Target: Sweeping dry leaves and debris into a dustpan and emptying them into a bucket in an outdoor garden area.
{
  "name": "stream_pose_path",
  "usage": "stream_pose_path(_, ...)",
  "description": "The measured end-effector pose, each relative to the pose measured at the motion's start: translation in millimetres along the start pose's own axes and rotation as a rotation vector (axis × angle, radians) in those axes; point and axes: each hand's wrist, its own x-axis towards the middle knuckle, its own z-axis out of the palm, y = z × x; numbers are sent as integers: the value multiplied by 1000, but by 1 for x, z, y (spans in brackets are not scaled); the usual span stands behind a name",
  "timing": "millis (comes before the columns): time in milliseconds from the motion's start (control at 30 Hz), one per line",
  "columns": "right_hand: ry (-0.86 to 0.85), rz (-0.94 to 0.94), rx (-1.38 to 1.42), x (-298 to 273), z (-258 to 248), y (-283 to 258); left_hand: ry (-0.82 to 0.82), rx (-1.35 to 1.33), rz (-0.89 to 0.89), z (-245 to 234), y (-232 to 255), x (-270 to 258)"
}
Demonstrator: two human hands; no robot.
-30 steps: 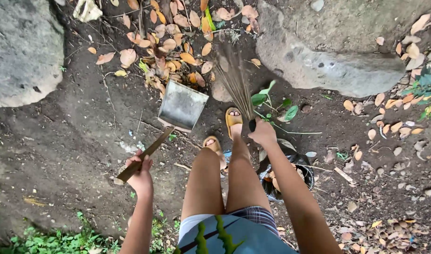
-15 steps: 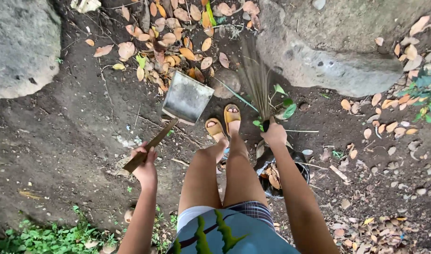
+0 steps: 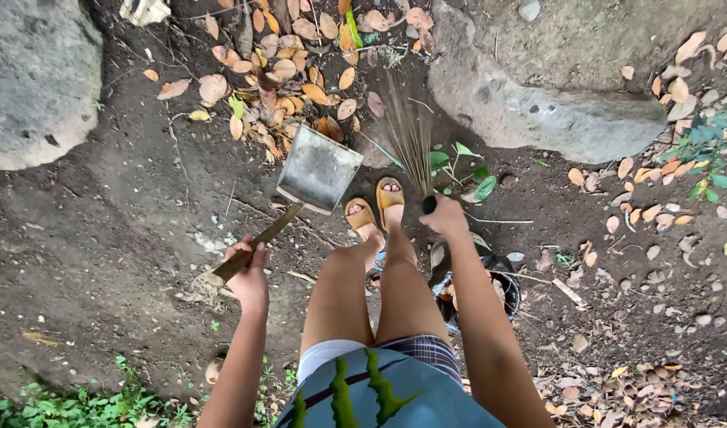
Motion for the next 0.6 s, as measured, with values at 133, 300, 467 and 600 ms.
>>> stream_pose_path(133, 165, -96, -28, -13, -38, -15, 10, -64, 8, -10, -8, 1)
stream_pose_path(300, 279, -15, 322, 86, -9, -33, 10, 5, 16, -11, -4, -3)
stream_pose_path(467, -4, -133, 353, 29, -54, -64, 8, -2, 35, -31, 5, 2)
stream_pose_path(600, 150, -446, 216, 20, -71, -12, 27, -98, -9, -45, -3, 10)
